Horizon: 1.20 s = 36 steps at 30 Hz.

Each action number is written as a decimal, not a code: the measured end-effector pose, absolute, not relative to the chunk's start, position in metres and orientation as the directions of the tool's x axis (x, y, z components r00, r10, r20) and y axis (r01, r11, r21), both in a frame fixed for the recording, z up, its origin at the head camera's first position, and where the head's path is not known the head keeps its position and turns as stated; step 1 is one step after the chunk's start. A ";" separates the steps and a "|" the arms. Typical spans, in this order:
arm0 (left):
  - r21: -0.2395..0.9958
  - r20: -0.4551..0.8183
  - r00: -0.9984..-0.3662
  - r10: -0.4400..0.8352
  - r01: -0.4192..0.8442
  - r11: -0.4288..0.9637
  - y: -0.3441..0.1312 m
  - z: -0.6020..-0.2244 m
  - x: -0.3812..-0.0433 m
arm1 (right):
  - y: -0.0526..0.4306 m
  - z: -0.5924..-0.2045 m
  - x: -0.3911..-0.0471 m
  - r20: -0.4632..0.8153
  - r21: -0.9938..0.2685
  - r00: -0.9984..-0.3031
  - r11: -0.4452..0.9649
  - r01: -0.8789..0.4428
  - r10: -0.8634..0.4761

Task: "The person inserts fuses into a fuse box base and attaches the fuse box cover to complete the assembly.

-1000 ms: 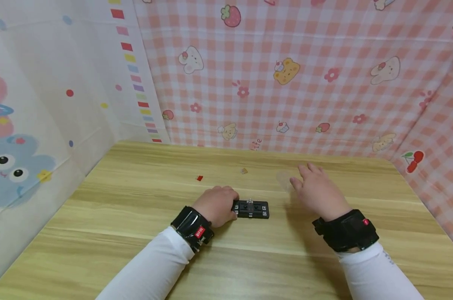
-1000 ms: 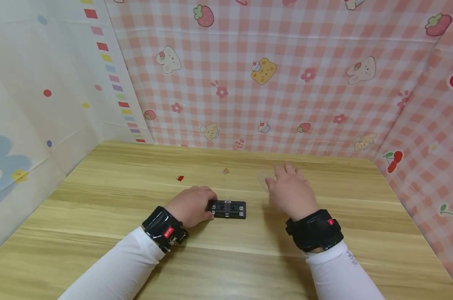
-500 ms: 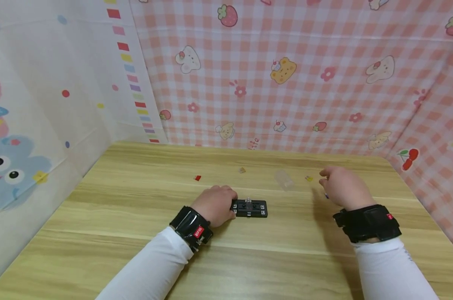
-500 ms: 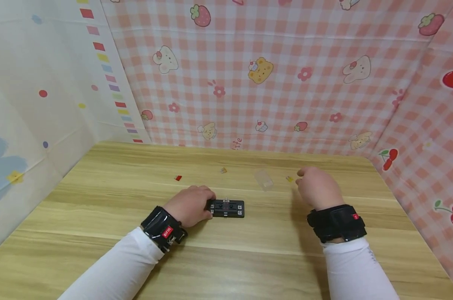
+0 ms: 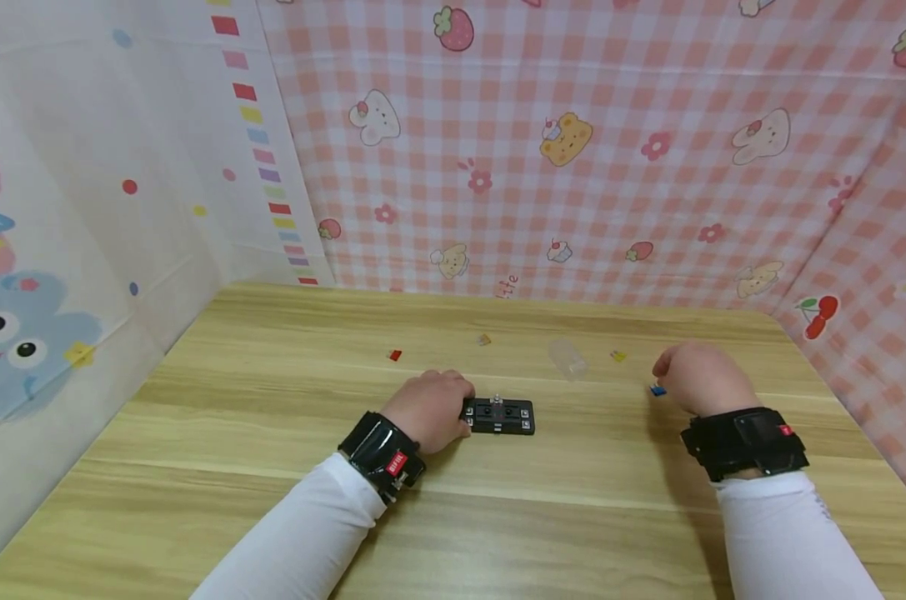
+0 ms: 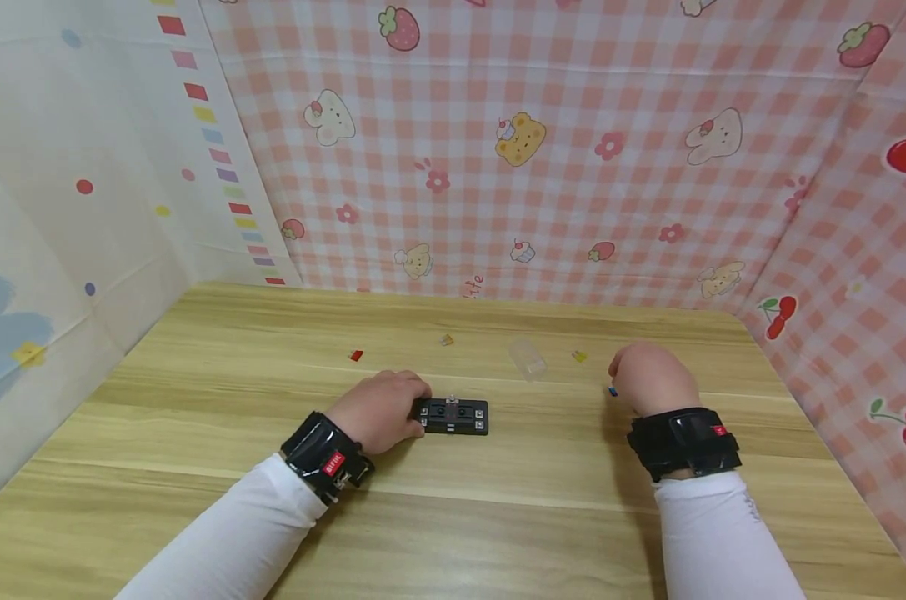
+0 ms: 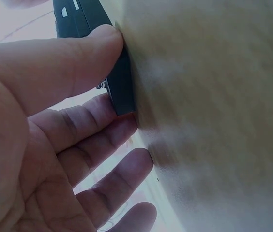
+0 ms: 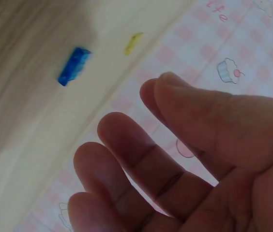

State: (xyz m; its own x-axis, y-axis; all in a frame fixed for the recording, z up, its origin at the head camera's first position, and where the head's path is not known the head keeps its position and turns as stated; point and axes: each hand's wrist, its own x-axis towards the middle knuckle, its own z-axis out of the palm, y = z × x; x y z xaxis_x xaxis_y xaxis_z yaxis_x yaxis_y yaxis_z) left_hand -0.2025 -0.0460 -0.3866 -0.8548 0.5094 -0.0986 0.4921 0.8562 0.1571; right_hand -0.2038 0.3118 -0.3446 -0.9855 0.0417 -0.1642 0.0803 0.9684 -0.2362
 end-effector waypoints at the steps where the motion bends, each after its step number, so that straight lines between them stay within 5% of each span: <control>1: 0.159 -0.099 -0.856 0.508 0.490 0.857 -0.046 -0.387 -0.203 | 0.312 -0.346 -0.204 -0.170 -0.234 -0.984 0.968 0.087 0.047; 36: 0.141 -0.098 -0.855 0.509 0.494 0.858 -0.046 -0.387 -0.202 | 0.312 -0.365 -0.211 -0.192 -0.132 -0.981 0.991 0.020 -0.006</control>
